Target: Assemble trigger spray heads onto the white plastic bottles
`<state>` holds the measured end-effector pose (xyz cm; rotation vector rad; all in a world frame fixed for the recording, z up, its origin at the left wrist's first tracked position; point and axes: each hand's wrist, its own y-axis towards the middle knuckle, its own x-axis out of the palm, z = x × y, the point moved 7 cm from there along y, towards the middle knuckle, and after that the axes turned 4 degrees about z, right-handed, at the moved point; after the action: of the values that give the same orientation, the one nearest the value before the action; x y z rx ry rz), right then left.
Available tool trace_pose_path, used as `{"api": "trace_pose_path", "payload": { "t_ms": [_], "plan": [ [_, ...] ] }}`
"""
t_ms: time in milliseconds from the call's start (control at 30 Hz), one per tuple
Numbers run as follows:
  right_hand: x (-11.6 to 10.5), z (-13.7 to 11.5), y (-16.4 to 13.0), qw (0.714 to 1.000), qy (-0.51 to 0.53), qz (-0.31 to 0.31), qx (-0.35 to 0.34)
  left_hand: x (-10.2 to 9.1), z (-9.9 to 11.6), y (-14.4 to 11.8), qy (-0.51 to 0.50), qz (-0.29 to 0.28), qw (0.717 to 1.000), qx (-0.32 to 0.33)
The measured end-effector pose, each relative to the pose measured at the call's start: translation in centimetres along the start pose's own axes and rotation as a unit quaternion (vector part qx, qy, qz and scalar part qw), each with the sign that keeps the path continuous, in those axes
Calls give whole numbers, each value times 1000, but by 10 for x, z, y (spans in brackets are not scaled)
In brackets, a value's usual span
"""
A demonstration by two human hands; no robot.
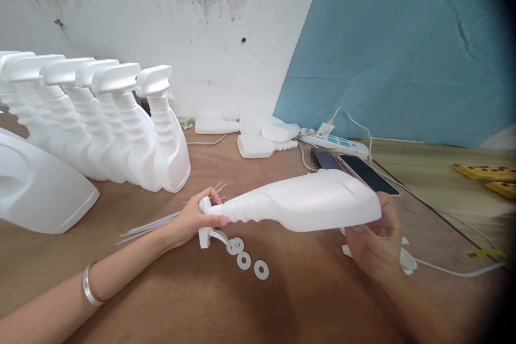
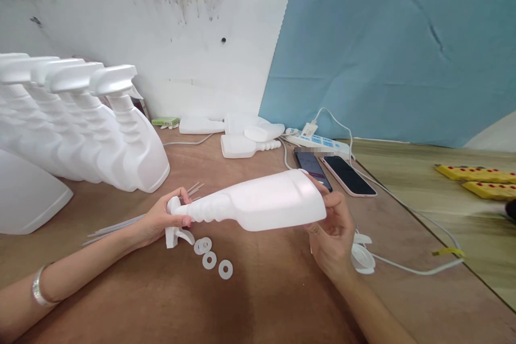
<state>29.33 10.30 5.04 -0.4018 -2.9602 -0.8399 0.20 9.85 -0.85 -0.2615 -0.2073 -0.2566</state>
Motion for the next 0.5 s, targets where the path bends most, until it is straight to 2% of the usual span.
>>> {"api": "trace_pose_path", "payload": {
  "t_ms": [167,500],
  "plan": [
    [-3,1,1,999,45,19,-2,3,1,-1,12,-16,1000,2],
    [-6,-1,5,999,4,36,-29,1,-2,0,33,-5,999,-10]
  ]
}}
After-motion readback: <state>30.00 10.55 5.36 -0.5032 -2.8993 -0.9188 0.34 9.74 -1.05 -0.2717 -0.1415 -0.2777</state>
